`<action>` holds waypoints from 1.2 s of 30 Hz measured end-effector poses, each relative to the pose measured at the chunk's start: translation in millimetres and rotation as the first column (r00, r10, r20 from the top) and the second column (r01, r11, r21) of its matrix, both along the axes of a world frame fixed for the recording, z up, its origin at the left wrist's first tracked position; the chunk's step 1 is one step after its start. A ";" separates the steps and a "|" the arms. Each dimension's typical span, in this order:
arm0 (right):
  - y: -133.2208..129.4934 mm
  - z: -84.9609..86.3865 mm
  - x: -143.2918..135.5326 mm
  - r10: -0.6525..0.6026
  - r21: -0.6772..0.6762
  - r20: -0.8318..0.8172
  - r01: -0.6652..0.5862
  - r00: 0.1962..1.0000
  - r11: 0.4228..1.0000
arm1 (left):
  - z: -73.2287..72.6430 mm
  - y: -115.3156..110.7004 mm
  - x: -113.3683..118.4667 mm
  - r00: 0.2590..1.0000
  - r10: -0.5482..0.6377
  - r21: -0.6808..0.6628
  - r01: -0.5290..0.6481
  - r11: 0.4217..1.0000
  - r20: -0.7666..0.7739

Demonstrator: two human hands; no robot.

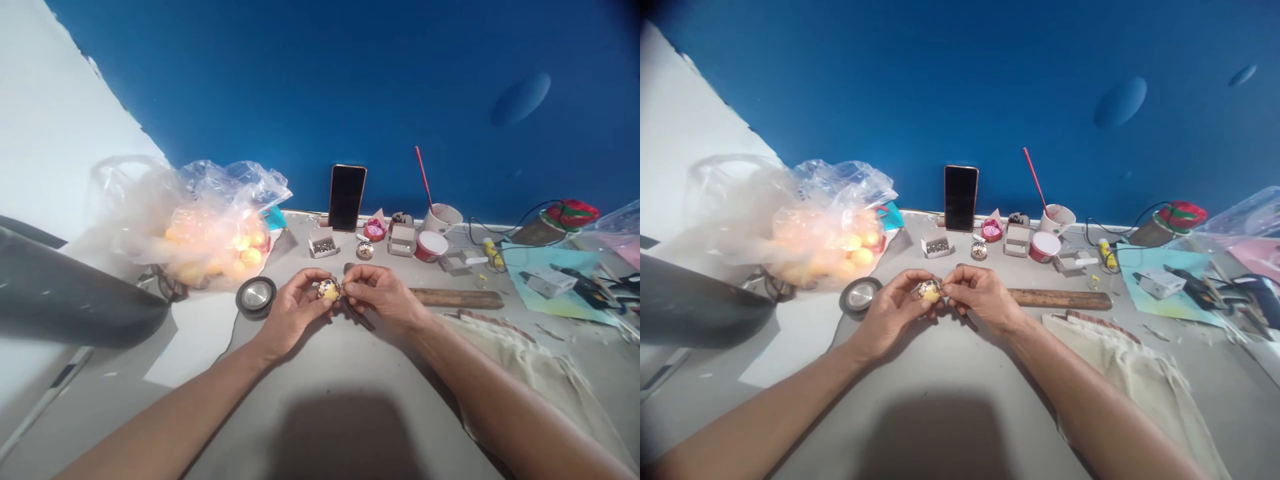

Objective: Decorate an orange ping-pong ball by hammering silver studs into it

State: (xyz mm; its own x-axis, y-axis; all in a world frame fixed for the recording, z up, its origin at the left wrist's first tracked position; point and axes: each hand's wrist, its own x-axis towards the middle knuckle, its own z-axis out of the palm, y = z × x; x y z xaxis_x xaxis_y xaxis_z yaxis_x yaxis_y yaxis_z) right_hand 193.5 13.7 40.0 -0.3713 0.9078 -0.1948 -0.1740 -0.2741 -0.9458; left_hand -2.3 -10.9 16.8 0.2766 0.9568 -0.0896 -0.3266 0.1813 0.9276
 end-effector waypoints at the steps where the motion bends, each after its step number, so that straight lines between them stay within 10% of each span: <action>1: -0.2 0.3 0.1 0.005 0.003 0.005 -0.005 1.000 1.000 | 0.2 -0.4 0.2 1.000 0.003 0.003 -0.003 1.000 -0.005; 36: -5.7 -4.9 0.3 0.023 0.043 0.149 -0.029 0.989 0.999 | -1.2 -2.2 -1.7 0.905 0.268 0.432 -0.108 0.896 -0.331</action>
